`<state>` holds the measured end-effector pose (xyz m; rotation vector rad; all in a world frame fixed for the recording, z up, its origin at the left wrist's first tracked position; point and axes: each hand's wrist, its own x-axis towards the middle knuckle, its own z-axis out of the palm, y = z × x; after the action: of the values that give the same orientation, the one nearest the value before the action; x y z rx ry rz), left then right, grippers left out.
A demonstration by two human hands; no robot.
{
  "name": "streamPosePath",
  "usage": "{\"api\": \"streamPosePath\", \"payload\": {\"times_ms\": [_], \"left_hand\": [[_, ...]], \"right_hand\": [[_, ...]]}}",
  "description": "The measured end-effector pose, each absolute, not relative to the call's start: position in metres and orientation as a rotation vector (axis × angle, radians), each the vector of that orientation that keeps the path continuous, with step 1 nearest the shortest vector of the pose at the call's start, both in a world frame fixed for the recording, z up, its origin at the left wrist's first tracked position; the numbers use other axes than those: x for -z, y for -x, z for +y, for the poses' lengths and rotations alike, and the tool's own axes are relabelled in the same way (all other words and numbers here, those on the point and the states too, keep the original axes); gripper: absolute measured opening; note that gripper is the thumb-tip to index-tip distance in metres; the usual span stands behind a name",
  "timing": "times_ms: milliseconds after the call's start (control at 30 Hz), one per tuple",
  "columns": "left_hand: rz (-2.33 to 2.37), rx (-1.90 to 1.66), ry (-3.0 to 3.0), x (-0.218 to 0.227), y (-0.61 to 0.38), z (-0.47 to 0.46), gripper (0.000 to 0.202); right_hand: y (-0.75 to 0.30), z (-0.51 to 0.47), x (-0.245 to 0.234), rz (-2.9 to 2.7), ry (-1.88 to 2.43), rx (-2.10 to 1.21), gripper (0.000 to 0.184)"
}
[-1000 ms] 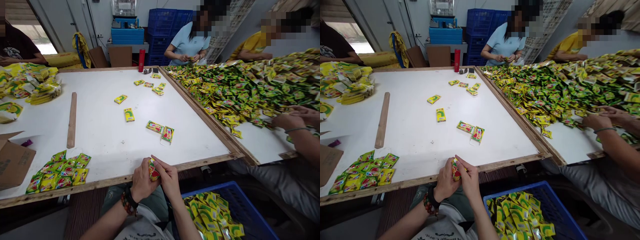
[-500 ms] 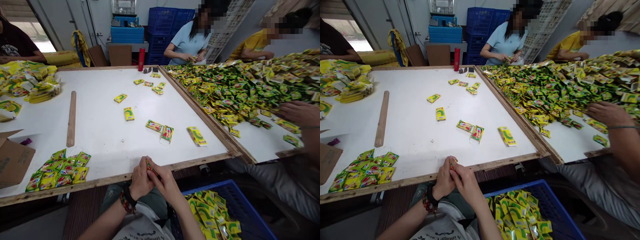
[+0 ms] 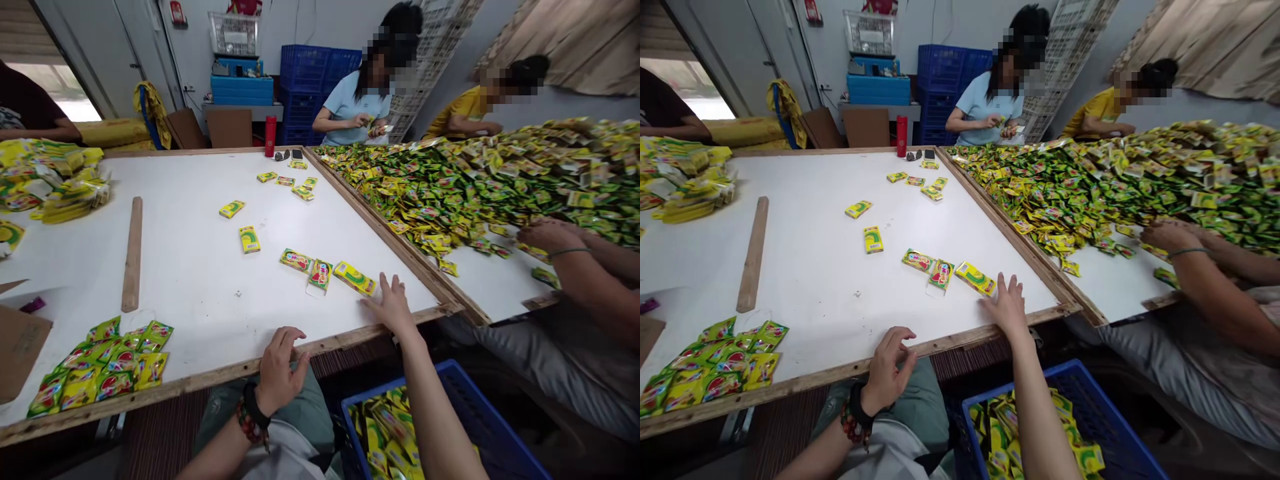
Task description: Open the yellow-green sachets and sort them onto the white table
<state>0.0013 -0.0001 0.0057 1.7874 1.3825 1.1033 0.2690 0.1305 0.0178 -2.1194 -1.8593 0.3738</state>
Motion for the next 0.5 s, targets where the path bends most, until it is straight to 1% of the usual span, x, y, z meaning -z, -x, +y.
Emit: {"api": "streamPosePath", "payload": {"times_ms": [33, 67, 133, 200, 267, 367, 400, 500], "left_hand": [[1.404, -1.117, -1.772, -0.004, -0.001, 0.0, 0.018], [1.425, -1.135, -1.756, -0.004, -0.001, 0.0, 0.019], [1.458, -1.177, -1.771, -0.004, 0.0, 0.001, 0.022], [1.486, -1.211, -1.884, -0.011, 0.0, 0.002, 0.029], [1.497, -1.214, -2.072, -0.022, -0.001, 0.005, 0.041], [1.401, -1.15, -2.33, -0.039, -0.009, 0.014, 0.061], [1.339, -1.111, -2.371, -0.043, -0.012, 0.017, 0.065], [1.301, -1.0, -2.266, -0.041, -0.018, 0.023, 0.059]], "right_hand": [[-0.266, 0.149, -0.015, -1.856, 2.103, -0.419, 0.08], [-0.263, 0.162, -0.014, -1.874, 2.066, -0.46, 0.076], [-0.259, 0.172, -0.018, -1.937, 1.967, -0.501, 0.061], [-0.255, 0.16, -0.03, -1.99, 1.888, -0.522, 0.049], [-0.247, 0.129, -0.05, -2.009, 1.811, -0.585, 0.045], [-0.22, 0.071, -0.083, -1.929, 1.623, -0.852, 0.037], [-0.208, 0.055, -0.092, -1.873, 1.558, -0.972, 0.034], [-0.176, 0.026, -0.105, -1.668, 1.433, -1.244, 0.036]]}}
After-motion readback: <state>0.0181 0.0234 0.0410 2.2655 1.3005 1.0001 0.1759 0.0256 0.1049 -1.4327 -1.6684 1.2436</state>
